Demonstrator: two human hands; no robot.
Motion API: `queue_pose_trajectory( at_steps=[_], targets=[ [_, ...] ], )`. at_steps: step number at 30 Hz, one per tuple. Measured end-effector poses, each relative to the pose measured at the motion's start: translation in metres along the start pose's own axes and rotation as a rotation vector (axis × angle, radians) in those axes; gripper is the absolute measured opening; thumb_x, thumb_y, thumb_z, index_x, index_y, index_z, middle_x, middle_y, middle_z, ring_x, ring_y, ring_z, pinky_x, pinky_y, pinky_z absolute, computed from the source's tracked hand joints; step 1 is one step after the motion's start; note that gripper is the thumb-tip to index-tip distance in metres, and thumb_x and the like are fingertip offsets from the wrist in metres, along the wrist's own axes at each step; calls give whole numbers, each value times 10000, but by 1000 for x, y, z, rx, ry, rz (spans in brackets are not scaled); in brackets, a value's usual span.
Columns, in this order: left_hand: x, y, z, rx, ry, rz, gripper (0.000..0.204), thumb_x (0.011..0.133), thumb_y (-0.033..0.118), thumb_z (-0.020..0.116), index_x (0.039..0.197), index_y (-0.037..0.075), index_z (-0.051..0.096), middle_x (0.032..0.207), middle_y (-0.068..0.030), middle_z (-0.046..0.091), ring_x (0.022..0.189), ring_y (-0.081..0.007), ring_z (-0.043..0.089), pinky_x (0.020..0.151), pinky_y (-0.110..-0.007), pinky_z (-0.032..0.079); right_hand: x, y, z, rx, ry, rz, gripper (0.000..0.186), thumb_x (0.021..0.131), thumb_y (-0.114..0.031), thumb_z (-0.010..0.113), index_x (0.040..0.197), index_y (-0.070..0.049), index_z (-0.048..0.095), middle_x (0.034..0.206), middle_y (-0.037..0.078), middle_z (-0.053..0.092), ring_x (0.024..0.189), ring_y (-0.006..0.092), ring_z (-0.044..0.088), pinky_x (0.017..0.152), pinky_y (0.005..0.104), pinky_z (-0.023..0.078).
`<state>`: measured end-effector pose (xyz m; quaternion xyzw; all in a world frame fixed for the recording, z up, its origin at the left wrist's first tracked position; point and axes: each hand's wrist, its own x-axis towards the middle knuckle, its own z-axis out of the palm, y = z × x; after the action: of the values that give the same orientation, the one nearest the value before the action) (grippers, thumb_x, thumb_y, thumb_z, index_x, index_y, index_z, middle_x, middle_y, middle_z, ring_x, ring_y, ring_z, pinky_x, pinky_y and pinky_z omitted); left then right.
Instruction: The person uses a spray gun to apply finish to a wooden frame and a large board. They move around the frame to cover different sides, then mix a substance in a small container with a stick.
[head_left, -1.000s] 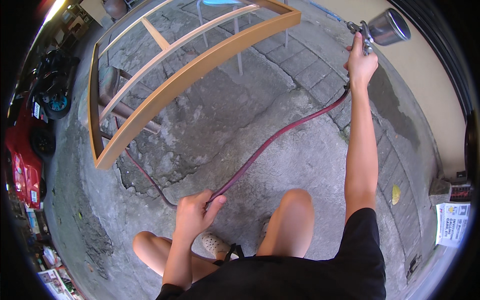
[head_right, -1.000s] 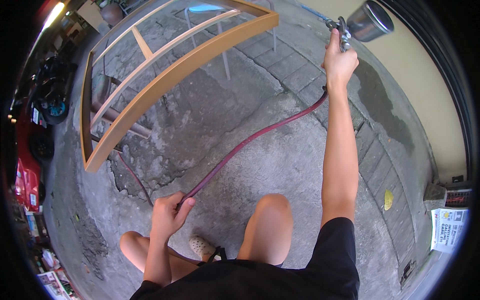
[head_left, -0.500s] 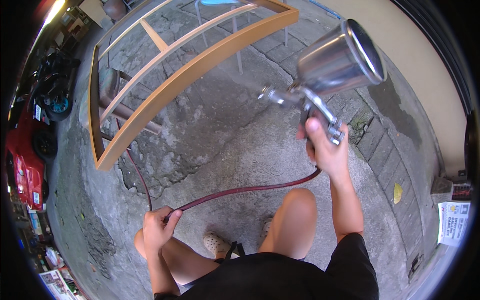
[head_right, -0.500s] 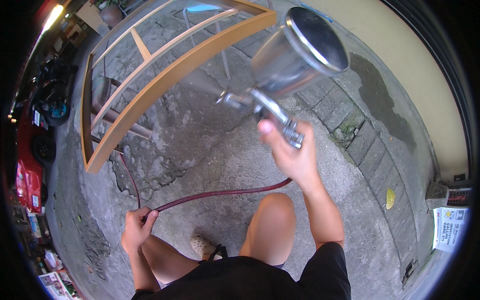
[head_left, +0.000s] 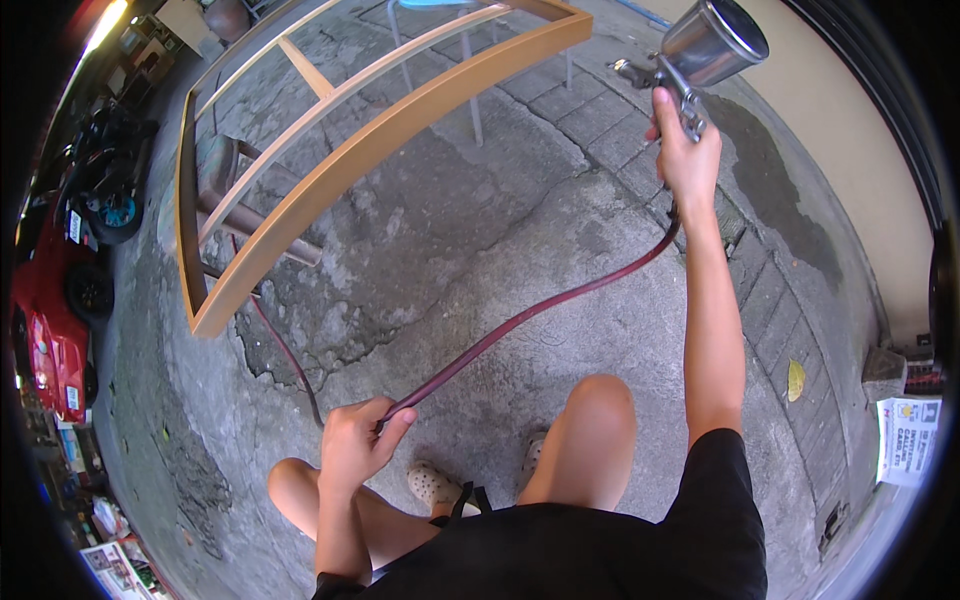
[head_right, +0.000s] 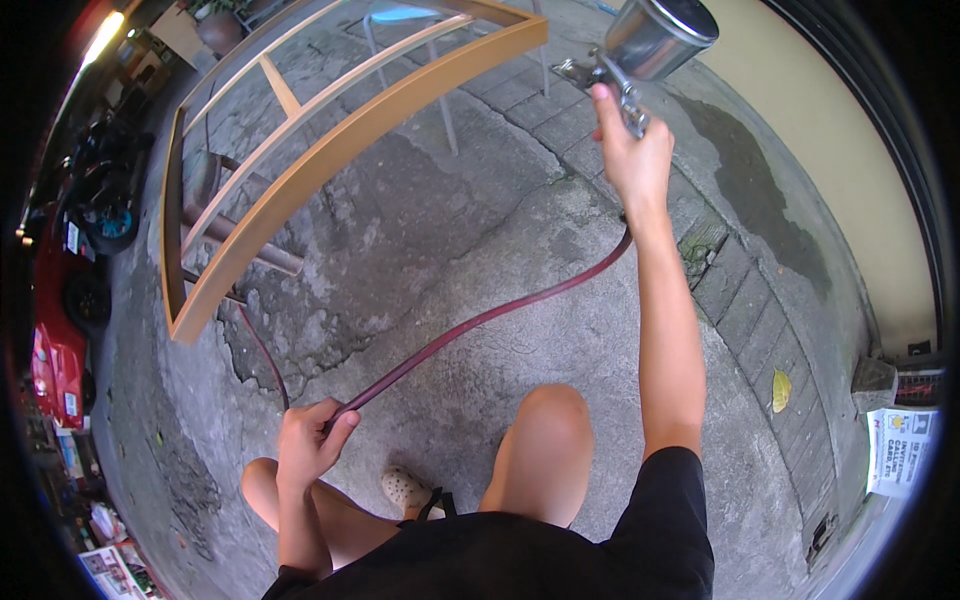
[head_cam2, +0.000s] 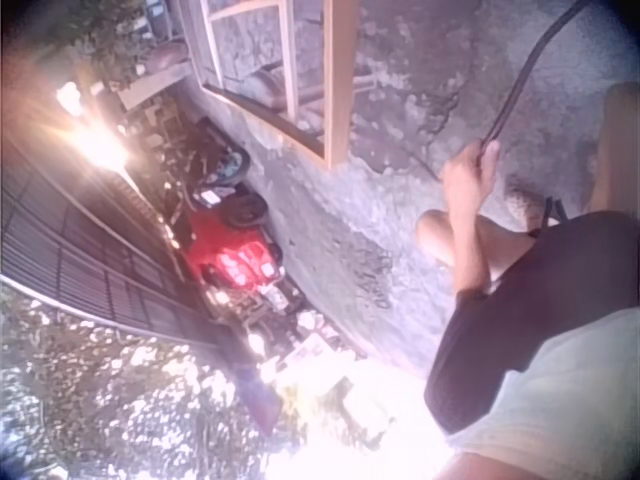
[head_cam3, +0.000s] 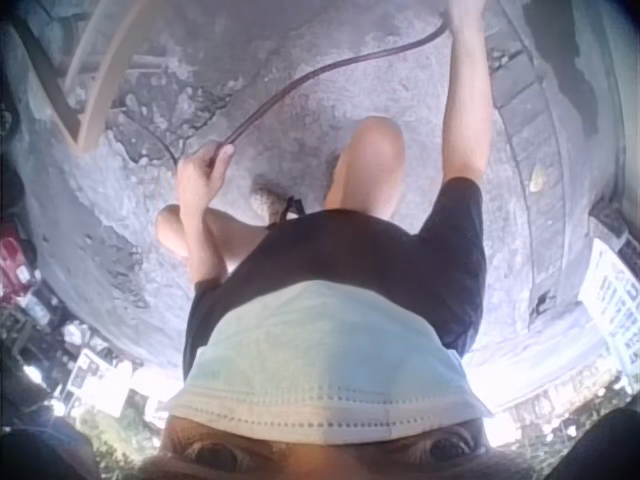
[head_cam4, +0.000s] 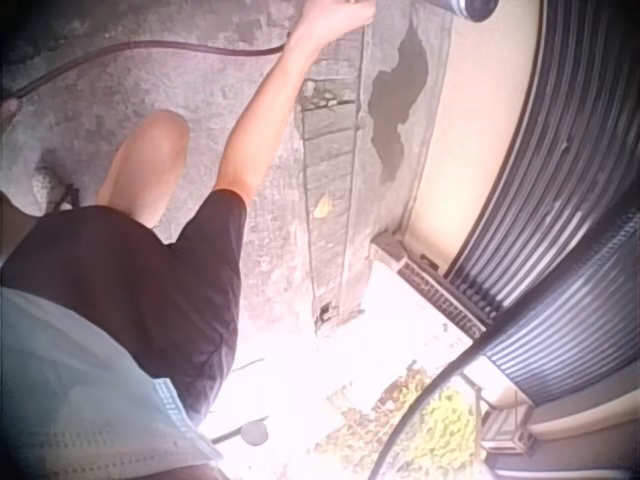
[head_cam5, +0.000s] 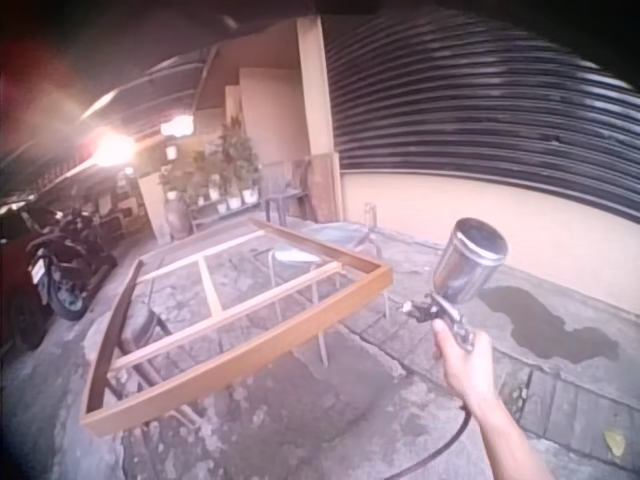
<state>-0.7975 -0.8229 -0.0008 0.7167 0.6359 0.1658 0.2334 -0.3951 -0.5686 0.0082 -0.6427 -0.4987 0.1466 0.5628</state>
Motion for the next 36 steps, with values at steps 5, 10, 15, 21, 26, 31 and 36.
queue_pose_trajectory(
  at_steps=[5,10,15,21,26,31,36],
  targets=[
    [9,18,11,-54,18,49,320,885,326,736,746,48,662,562,-117,557,451,-288,535,464,-374,412,48,11,2,-33,179,95,559,927,-522,647,737,3,678,601,54,631,394,130,529,410,303,411],
    [10,10,14,-79,9,22,338,898,338,721,752,40,657,565,-127,556,467,-304,542,476,-384,416,45,4,-1,15,282,101,560,936,-514,636,756,13,695,593,71,630,376,137,521,390,315,399],
    [-8,-17,-7,-79,7,-61,338,900,320,714,747,26,652,572,-138,552,490,-311,549,489,-385,413,-25,-17,-9,169,-38,102,461,987,-435,601,826,-6,656,630,57,612,357,103,456,335,268,311],
    [-39,-49,-50,-11,31,-125,342,890,308,716,733,11,652,576,-152,540,505,-327,533,504,-401,403,-107,-58,-9,279,-278,176,418,998,-392,599,919,16,642,687,89,627,384,89,462,324,234,326],
    [-52,-64,-66,8,74,-147,414,892,345,713,694,-4,612,562,-149,507,498,-329,504,493,-402,373,-150,-73,-1,261,-389,100,399,990,-362,623,957,35,646,708,96,642,395,80,466,340,224,340],
    [-62,-75,-74,25,130,-162,454,891,364,710,660,-6,583,548,-142,487,483,-317,472,480,-395,349,-179,-99,8,289,-463,43,330,937,-280,710,813,20,651,638,18,570,563,79,499,511,262,376],
    [-81,-93,-85,67,182,-176,462,891,376,705,657,-5,592,541,-136,485,479,-312,469,479,-393,344,-203,-118,21,280,-572,-42,308,909,-257,739,818,23,648,650,48,560,570,107,500,526,272,381]
  ],
)
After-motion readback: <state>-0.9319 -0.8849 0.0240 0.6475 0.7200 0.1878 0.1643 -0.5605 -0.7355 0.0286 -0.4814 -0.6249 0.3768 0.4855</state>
